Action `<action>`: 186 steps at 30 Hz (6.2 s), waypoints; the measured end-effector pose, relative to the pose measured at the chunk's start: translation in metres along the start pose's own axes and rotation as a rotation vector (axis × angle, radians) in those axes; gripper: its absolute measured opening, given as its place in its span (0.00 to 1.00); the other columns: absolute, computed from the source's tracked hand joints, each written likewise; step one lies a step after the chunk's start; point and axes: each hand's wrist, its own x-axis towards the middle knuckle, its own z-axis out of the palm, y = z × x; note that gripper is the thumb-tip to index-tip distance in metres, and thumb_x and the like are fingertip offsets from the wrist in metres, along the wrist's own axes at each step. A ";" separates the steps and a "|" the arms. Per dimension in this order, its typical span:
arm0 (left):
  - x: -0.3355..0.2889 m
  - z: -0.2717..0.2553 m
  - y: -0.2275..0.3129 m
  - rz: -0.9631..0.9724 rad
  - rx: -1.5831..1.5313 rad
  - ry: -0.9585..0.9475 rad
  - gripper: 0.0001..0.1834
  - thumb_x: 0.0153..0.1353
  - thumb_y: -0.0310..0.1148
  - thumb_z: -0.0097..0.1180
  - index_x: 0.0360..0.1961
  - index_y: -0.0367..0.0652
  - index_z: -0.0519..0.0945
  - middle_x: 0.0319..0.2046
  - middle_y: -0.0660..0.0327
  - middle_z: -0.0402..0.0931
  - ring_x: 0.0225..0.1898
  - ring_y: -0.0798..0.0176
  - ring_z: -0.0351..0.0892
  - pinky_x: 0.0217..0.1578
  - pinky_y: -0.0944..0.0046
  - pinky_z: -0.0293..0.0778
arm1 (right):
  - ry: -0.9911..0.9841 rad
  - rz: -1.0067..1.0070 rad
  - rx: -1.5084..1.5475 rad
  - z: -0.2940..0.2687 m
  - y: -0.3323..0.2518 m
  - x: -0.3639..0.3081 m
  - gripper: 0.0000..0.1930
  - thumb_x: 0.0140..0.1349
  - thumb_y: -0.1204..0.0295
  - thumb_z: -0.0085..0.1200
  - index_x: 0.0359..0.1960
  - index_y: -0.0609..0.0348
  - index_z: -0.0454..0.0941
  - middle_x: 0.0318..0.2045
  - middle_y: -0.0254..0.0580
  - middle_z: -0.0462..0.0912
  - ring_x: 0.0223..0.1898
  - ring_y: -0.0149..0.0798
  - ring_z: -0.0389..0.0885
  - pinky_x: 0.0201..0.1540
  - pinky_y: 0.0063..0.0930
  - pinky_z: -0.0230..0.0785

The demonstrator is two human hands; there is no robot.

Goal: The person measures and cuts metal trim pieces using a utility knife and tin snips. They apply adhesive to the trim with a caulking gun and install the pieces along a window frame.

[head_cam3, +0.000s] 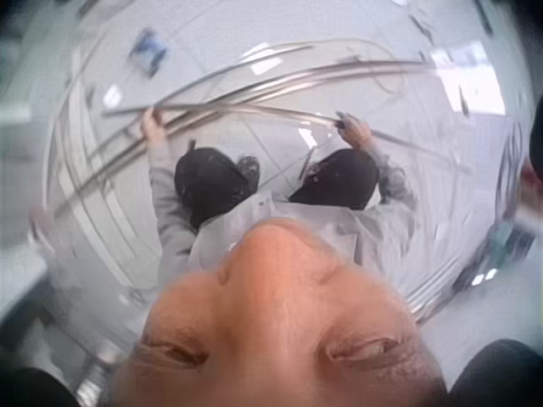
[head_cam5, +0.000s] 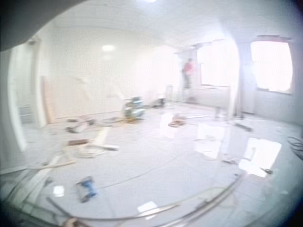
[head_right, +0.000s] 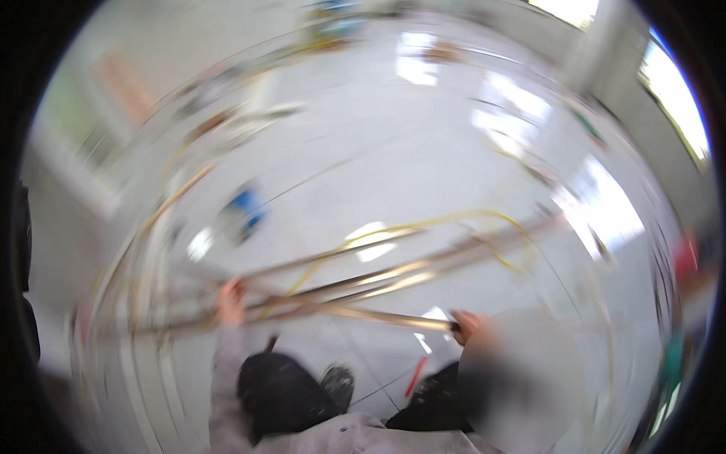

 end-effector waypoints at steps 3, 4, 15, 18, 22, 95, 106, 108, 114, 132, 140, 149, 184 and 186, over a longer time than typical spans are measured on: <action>0.040 0.014 0.006 -0.151 -0.046 -0.148 0.11 0.72 0.38 0.53 0.39 0.43 0.83 0.29 0.63 0.78 0.31 0.66 0.76 0.39 0.62 0.79 | 0.114 0.016 -0.111 -0.022 0.034 -0.018 0.11 0.58 0.66 0.61 0.42 0.53 0.80 0.33 0.42 0.85 0.37 0.51 0.85 0.37 0.48 0.76; 0.046 0.025 0.008 -0.133 -0.013 -0.098 0.12 0.72 0.41 0.55 0.41 0.44 0.82 0.31 0.64 0.80 0.36 0.66 0.79 0.42 0.62 0.81 | 0.079 0.076 -0.109 -0.026 0.037 -0.022 0.11 0.58 0.66 0.61 0.41 0.53 0.80 0.32 0.42 0.85 0.36 0.51 0.85 0.36 0.47 0.76; 0.036 0.314 0.047 -0.024 0.235 -0.419 0.20 0.54 0.08 0.58 0.49 0.33 0.80 0.48 0.55 0.82 0.50 0.60 0.83 0.55 0.66 0.81 | 0.111 0.375 0.098 -0.064 0.092 0.078 0.08 0.63 0.64 0.57 0.36 0.53 0.77 0.30 0.48 0.84 0.34 0.57 0.84 0.37 0.51 0.75; 0.019 0.350 0.073 -0.079 0.280 -0.416 0.21 0.54 0.08 0.57 0.49 0.32 0.80 0.47 0.54 0.82 0.49 0.61 0.83 0.54 0.67 0.81 | 0.022 0.482 0.177 -0.104 0.075 0.099 0.11 0.65 0.60 0.58 0.35 0.54 0.77 0.27 0.49 0.83 0.33 0.58 0.83 0.36 0.52 0.74; -0.030 0.389 0.107 -0.214 0.263 -0.398 0.21 0.53 0.07 0.58 0.48 0.33 0.80 0.47 0.54 0.82 0.46 0.63 0.83 0.50 0.68 0.82 | -0.064 0.554 0.276 -0.185 0.052 0.079 0.15 0.64 0.58 0.61 0.31 0.57 0.77 0.25 0.50 0.82 0.30 0.59 0.81 0.33 0.52 0.71; 0.655 1.763 0.538 -0.117 0.253 -0.584 0.09 0.58 0.13 0.62 0.38 0.35 0.81 0.37 0.57 0.83 0.39 0.63 0.84 0.47 0.65 0.80 | 0.115 1.319 0.614 -0.943 0.484 0.834 0.16 0.56 0.61 0.67 0.25 0.61 0.77 0.17 0.38 0.75 0.22 0.32 0.71 0.29 0.34 0.66; 0.800 1.953 0.512 -0.207 0.276 -0.703 0.08 0.59 0.14 0.61 0.38 0.37 0.81 0.36 0.59 0.83 0.39 0.64 0.83 0.45 0.66 0.80 | 0.123 1.402 0.640 -0.973 0.597 0.968 0.18 0.55 0.59 0.67 0.23 0.59 0.74 0.17 0.38 0.73 0.22 0.33 0.69 0.29 0.36 0.66; 0.831 1.986 0.497 -0.199 0.273 -0.730 0.08 0.60 0.15 0.61 0.39 0.37 0.81 0.36 0.59 0.83 0.38 0.65 0.83 0.44 0.66 0.80 | 0.141 1.414 0.679 -0.969 0.629 0.991 0.19 0.54 0.56 0.68 0.24 0.59 0.75 0.17 0.38 0.74 0.22 0.34 0.70 0.30 0.36 0.67; 0.941 2.053 0.436 -0.195 0.416 -0.743 0.06 0.60 0.19 0.62 0.39 0.37 0.82 0.34 0.61 0.83 0.37 0.67 0.81 0.41 0.66 0.79 | 0.185 1.488 0.731 -0.969 0.743 1.068 0.20 0.51 0.53 0.68 0.24 0.57 0.77 0.18 0.41 0.78 0.23 0.41 0.74 0.31 0.39 0.70; 1.138 2.131 0.310 -0.443 1.435 -0.480 0.06 0.50 0.23 0.72 0.29 0.39 0.85 0.29 0.57 0.86 0.33 0.63 0.86 0.40 0.60 0.83 | 0.316 1.514 0.645 -1.226 1.174 1.389 0.16 0.51 0.60 0.66 0.26 0.62 0.78 0.22 0.53 0.81 0.27 0.51 0.79 0.34 0.46 0.72; 1.280 2.393 0.322 -0.205 1.432 -0.418 0.16 0.53 0.29 0.72 0.43 0.35 0.87 0.35 0.55 0.87 0.38 0.63 0.85 0.45 0.60 0.82 | 0.430 1.462 0.587 -1.315 1.356 1.547 0.16 0.51 0.60 0.66 0.27 0.63 0.80 0.26 0.58 0.83 0.31 0.58 0.82 0.37 0.48 0.74; 1.418 2.689 0.337 -0.078 1.137 -0.502 0.23 0.55 0.28 0.71 0.51 0.30 0.83 0.40 0.54 0.86 0.40 0.61 0.85 0.44 0.62 0.82 | 0.542 1.310 0.633 -1.423 1.548 1.739 0.14 0.56 0.63 0.62 0.36 0.60 0.81 0.26 0.51 0.82 0.31 0.54 0.82 0.37 0.47 0.74; 1.735 3.381 0.130 -0.502 1.476 -0.440 0.16 0.51 0.38 0.74 0.40 0.43 0.90 0.41 0.57 0.89 0.41 0.61 0.86 0.47 0.60 0.80 | 0.525 0.794 0.350 -1.933 2.300 2.349 0.06 0.62 0.70 0.57 0.39 0.54 0.80 0.32 0.50 0.84 0.37 0.56 0.84 0.40 0.46 0.76; 1.763 3.431 0.135 -0.302 1.519 -0.394 0.15 0.51 0.36 0.74 0.39 0.41 0.89 0.39 0.56 0.89 0.39 0.60 0.86 0.45 0.59 0.80 | 0.518 0.728 0.257 -1.962 2.347 2.380 0.05 0.62 0.70 0.55 0.37 0.53 0.80 0.32 0.48 0.84 0.37 0.55 0.85 0.40 0.45 0.76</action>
